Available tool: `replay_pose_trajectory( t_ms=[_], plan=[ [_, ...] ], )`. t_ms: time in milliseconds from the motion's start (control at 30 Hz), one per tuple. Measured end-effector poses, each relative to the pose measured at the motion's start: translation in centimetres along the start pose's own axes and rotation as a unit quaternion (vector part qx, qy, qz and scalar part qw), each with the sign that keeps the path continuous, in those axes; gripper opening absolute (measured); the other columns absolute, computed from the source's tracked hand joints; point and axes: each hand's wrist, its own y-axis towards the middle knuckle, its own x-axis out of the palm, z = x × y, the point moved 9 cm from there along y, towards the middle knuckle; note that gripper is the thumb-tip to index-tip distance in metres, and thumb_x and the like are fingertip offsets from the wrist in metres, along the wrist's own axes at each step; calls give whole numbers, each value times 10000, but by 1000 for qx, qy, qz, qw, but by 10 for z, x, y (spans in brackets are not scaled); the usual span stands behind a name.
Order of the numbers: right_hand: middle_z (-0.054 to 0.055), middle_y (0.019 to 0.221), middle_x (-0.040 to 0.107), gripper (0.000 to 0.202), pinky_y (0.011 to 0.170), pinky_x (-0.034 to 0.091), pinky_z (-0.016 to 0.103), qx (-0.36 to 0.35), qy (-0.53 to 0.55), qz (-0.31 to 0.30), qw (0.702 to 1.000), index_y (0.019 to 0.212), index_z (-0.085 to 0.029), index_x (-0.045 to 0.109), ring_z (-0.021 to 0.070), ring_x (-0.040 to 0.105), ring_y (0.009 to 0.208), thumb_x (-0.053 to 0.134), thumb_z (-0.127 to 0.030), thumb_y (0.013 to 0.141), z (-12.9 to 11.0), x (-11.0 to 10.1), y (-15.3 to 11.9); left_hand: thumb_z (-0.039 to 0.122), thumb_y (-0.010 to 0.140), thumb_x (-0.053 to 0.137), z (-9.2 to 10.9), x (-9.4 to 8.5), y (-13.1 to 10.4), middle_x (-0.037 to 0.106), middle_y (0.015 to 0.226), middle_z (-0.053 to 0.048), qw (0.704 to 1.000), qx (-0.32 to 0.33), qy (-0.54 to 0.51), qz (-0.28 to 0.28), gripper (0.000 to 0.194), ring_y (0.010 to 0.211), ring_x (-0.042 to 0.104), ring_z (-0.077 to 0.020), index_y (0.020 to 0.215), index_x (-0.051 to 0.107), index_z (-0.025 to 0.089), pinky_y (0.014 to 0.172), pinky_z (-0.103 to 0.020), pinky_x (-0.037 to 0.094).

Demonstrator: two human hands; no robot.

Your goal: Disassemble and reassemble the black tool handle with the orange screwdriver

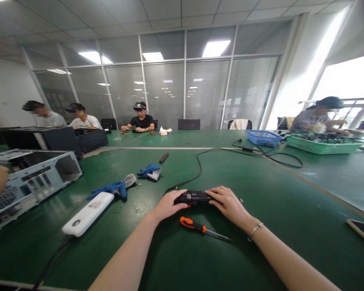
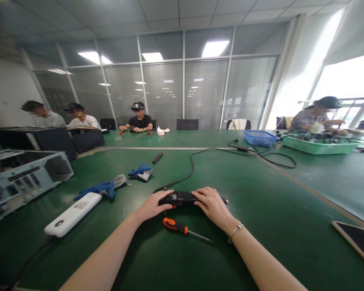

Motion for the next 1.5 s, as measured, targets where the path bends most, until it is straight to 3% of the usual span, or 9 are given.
replay_pose_trajectory(
  t_ms=[233,600,1033,1500],
  plan=[
    [84,1119,654,323,856,474,413,12,13,-31,999,1217,-269,600,237,584,979,521,-316,907,5,2,2,315,811,668,-3,2,3,570,1316,-61,1000,-18,-2,-7,540,1192,534,-240,1321,511,232,1039,-360,377],
    [75,1136,648,324,864,463,407,13,14,-50,999,1227,-281,592,231,576,994,506,-316,917,9,1,0,377,787,694,4,6,3,590,1285,-70,1000,12,-2,-12,581,1155,555,-239,1316,510,222,1014,-349,391],
    [80,1118,658,321,875,466,427,1,16,-28,999,1209,-278,610,237,582,985,540,-313,898,6,-3,-2,241,715,752,-2,10,3,552,1336,-53,1000,10,1,-15,706,1214,519,-247,1356,458,270,1064,-378,357],
    [81,1159,631,336,893,454,424,8,24,-35,999,1246,-273,577,240,559,1025,493,-314,924,8,2,-1,323,783,709,-8,11,2,515,1364,-89,999,9,28,-12,677,1246,481,-256,1387,416,235,1079,-398,333]
  ],
)
